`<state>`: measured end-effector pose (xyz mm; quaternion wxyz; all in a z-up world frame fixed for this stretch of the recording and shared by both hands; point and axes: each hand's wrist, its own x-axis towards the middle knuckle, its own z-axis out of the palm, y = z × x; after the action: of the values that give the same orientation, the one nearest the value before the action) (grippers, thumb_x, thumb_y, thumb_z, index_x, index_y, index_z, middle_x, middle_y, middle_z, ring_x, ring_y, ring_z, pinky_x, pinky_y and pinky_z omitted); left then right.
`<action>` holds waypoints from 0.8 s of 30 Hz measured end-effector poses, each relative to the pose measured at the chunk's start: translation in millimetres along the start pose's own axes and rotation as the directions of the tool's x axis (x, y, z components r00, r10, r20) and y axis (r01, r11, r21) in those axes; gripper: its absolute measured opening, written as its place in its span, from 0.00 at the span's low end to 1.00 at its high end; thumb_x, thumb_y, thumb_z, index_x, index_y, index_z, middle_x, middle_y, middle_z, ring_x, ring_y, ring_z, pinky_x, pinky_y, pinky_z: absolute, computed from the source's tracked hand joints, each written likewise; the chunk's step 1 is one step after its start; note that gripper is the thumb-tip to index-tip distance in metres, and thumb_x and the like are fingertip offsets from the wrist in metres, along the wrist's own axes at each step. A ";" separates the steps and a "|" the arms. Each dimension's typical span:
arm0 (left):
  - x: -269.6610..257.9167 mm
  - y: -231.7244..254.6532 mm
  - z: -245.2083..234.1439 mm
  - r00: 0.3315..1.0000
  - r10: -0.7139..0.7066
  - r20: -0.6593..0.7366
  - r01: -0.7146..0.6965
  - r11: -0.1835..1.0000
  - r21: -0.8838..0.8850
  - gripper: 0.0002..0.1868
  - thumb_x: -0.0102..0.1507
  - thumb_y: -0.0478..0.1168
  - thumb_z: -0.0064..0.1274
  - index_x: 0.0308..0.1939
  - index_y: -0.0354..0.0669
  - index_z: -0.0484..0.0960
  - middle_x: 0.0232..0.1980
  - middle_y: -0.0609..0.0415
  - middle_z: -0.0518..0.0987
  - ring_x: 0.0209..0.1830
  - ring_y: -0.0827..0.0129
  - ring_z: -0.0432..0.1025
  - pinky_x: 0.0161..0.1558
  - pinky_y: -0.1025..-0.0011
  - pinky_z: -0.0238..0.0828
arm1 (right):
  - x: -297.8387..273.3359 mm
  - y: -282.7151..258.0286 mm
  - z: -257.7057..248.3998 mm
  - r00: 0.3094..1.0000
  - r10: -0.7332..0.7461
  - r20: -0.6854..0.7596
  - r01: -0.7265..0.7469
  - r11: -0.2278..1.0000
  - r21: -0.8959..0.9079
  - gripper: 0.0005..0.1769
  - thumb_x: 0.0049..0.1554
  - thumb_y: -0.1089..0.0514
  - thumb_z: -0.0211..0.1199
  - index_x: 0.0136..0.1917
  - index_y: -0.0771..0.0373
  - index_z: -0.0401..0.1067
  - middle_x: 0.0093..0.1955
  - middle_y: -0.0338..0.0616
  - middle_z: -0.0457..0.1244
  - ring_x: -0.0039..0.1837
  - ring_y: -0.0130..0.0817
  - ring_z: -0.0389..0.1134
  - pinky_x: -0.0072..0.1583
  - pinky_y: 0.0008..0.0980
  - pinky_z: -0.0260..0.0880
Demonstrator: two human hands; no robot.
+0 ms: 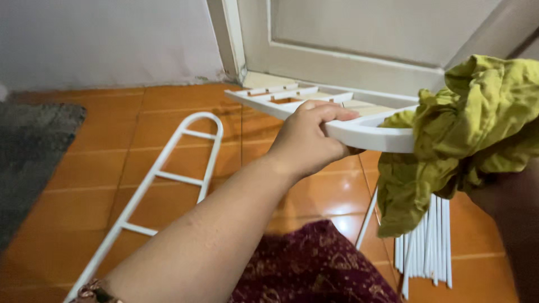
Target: The person assembles a white plastic rack by inserting horizontal bars into side frames, then wipes the assembled frame with a yellow cloth. The task includes inserting multiple bars, repositioning the frame, and cleaning its surfaces.
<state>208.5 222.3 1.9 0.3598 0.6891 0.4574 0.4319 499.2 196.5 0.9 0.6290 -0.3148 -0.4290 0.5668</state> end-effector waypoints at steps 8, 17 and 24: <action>109.1 30.1 -112.2 0.974 -0.189 0.129 0.223 0.907 -0.358 0.22 0.51 0.38 0.69 0.49 0.42 0.86 0.53 0.53 0.83 0.54 0.67 0.79 0.57 0.69 0.76 | 130.8 -65.5 128.4 0.999 -0.002 0.033 0.010 0.970 -0.242 0.09 0.66 0.58 0.54 0.52 0.66 0.69 0.43 0.45 0.65 0.39 0.29 0.67 0.39 0.31 0.70; 179.9 76.2 -199.1 0.822 -0.546 0.163 0.569 0.775 -0.275 0.33 0.56 0.49 0.61 0.65 0.53 0.74 0.57 0.56 0.80 0.59 0.61 0.70 0.57 0.50 0.66 | 231.1 -114.0 234.6 0.956 0.169 -0.239 -0.279 0.775 -0.567 0.11 0.65 0.55 0.56 0.50 0.66 0.72 0.34 0.48 0.64 0.27 0.30 0.60 0.29 0.33 0.59; 192.6 95.2 -216.9 0.709 -0.688 0.157 0.622 0.714 0.321 0.29 0.59 0.54 0.56 0.64 0.55 0.75 0.48 0.38 0.80 0.47 0.43 0.77 0.42 0.45 0.73 | 266.6 -100.7 249.4 0.928 0.321 -0.187 -0.367 0.712 -0.599 0.18 0.62 0.56 0.53 0.64 0.58 0.72 0.38 0.49 0.66 0.29 0.33 0.63 0.29 0.33 0.62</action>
<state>78.7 394.7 217.7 0.4603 0.5700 0.6702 0.1187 317.3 420.1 246.7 0.3869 -0.5986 -0.5036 0.4882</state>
